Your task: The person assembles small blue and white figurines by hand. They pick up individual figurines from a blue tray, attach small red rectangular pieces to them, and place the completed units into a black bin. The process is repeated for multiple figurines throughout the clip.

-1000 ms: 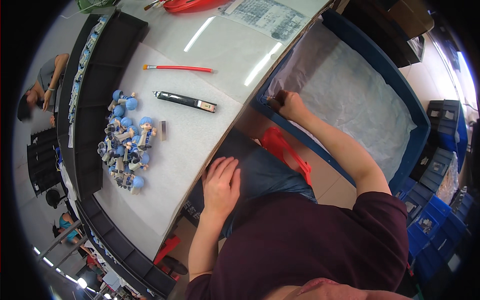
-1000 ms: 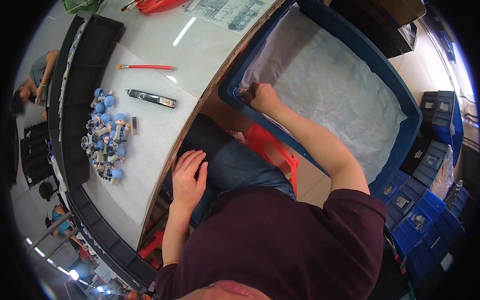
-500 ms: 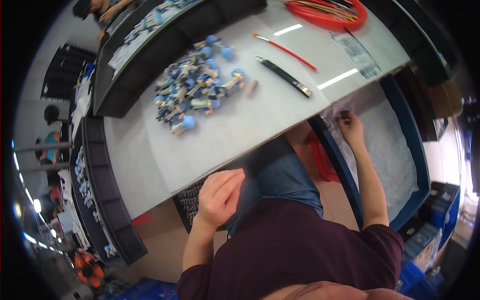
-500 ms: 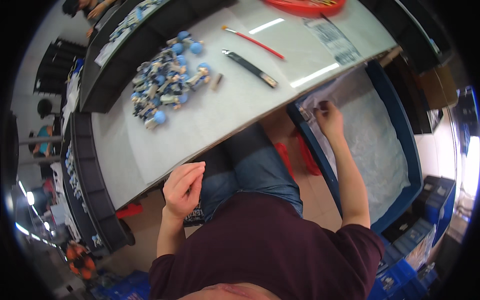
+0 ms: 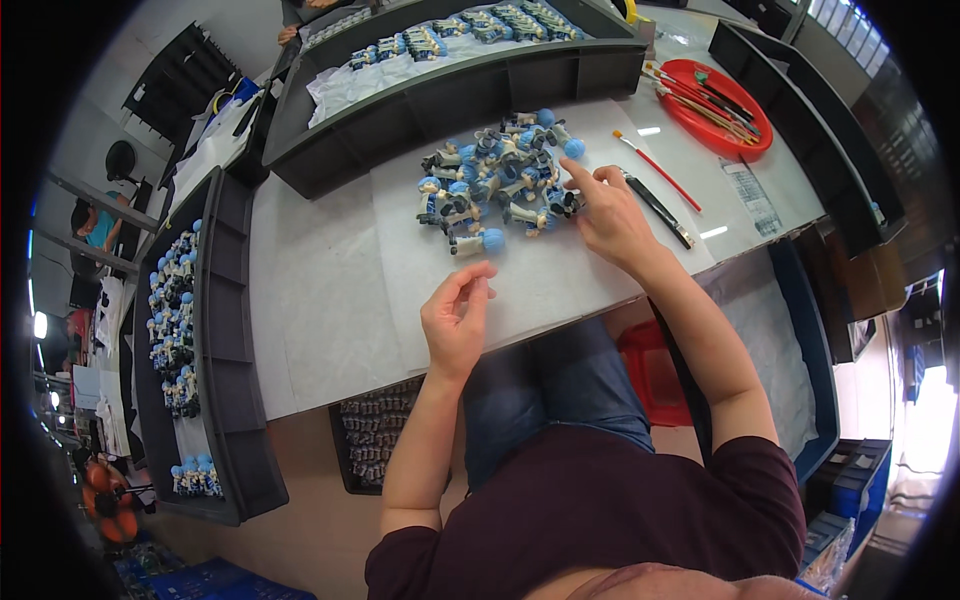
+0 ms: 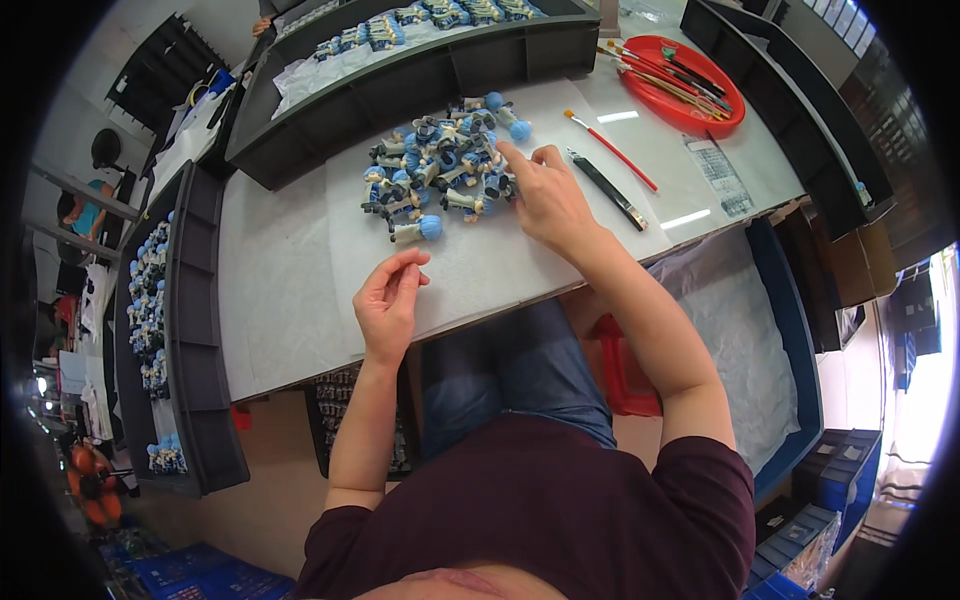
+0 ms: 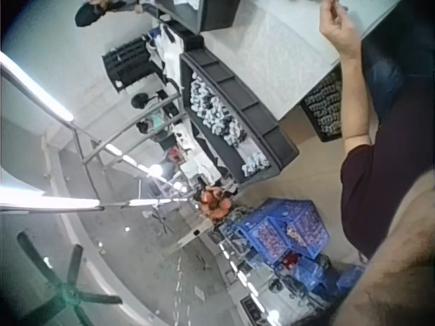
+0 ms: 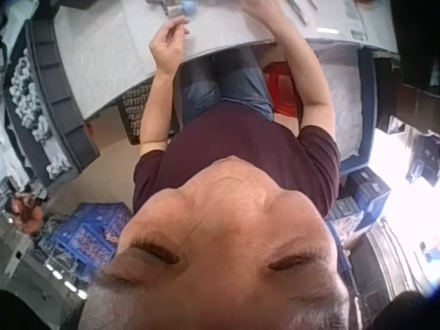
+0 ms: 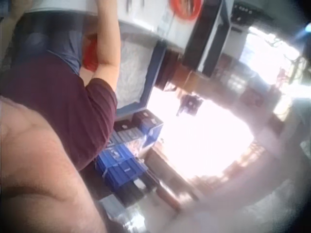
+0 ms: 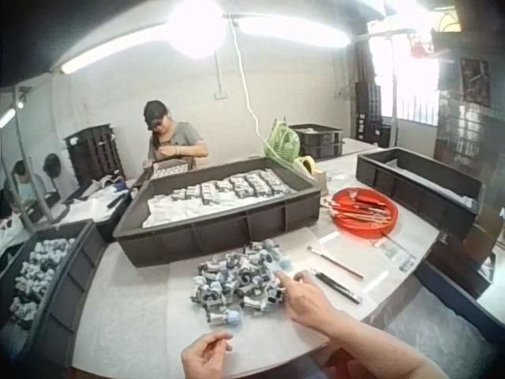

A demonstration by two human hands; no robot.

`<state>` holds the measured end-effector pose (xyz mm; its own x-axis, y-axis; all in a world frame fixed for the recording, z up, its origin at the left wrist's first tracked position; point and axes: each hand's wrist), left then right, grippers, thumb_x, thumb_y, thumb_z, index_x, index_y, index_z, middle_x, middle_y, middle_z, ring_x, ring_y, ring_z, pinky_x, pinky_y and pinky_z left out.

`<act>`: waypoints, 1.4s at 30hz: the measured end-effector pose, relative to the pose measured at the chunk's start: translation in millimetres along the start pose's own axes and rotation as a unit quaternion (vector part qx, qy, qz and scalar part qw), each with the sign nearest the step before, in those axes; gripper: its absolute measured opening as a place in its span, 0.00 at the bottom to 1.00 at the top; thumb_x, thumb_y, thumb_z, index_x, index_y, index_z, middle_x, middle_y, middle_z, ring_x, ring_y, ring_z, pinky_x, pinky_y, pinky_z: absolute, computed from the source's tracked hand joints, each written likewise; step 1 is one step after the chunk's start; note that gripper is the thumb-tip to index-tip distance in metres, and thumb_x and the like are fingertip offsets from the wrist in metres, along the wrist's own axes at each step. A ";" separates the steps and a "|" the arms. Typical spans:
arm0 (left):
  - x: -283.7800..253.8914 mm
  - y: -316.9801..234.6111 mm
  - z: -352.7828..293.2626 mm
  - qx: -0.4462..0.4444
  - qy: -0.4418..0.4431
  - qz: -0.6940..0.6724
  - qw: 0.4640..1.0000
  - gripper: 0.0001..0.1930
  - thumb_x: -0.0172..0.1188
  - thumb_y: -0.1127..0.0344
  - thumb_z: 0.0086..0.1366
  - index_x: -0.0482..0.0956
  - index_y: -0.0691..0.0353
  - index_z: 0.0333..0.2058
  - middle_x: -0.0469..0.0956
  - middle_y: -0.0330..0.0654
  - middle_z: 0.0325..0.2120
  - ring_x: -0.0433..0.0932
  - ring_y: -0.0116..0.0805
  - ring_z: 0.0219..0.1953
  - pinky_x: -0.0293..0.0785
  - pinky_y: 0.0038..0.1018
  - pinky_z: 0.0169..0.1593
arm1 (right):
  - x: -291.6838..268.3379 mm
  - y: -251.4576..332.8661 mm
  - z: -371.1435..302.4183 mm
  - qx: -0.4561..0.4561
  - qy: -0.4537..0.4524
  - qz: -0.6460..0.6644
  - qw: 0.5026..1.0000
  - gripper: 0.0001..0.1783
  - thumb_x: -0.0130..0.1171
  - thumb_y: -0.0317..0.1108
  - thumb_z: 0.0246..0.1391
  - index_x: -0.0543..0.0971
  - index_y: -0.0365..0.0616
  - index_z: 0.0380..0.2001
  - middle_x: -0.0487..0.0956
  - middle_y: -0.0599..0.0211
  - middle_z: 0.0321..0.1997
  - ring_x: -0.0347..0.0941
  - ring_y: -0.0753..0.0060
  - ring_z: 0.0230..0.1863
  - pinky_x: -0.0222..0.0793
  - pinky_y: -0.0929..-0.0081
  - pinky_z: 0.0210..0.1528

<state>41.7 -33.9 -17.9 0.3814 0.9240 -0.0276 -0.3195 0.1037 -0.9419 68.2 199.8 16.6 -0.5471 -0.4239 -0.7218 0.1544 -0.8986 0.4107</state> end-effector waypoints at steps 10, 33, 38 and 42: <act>-3.9 -8.9 -2.4 -0.014 0.014 -0.064 0.998 0.12 0.52 0.72 0.63 0.73 0.70 0.45 0.77 0.44 0.39 0.74 0.26 0.37 0.71 0.22 0.42 | -10.2 51.6 -12.2 0.154 -0.057 0.509 0.845 0.23 0.57 0.24 0.51 0.67 0.37 0.52 0.71 0.67 0.37 0.69 0.79 0.32 0.69 0.80 0.32; -22.4 1.0 3.4 -0.132 -0.051 -0.231 0.963 0.16 0.47 0.60 0.67 0.75 0.66 0.43 0.78 0.48 0.37 0.77 0.26 0.34 0.72 0.21 0.37 | 50.0 84.0 -46.4 0.166 0.188 0.526 0.813 0.21 0.64 0.27 0.46 0.70 0.33 0.44 0.75 0.60 0.39 0.73 0.77 0.38 0.71 0.79 0.38; -22.4 -4.4 2.9 -0.125 -0.047 -0.241 0.961 0.15 0.49 0.60 0.66 0.76 0.65 0.44 0.79 0.42 0.36 0.75 0.22 0.33 0.67 0.18 0.35 | 50.1 86.3 -48.0 0.175 0.170 0.533 0.810 0.22 0.64 0.26 0.46 0.70 0.33 0.44 0.75 0.61 0.39 0.73 0.78 0.36 0.71 0.82 0.35; -23.6 0.0 -0.2 -0.105 -0.029 -0.227 0.968 0.15 0.53 0.62 0.65 0.75 0.64 0.45 0.78 0.37 0.33 0.73 0.20 0.33 0.64 0.16 0.34 | 51.9 86.4 -51.3 0.188 0.152 0.532 0.811 0.22 0.64 0.25 0.45 0.69 0.34 0.44 0.74 0.62 0.38 0.73 0.77 0.37 0.71 0.84 0.34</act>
<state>32.8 -55.8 -17.4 0.3894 0.8209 0.4178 0.0549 0.4321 -0.9002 95.3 94.4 -13.9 -0.0312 -0.9969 0.0724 0.1133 0.0684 0.9912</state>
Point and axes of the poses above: each hand's wrist, its own z-axis towards the middle knuckle, its own x-axis out of the palm, y = z × x
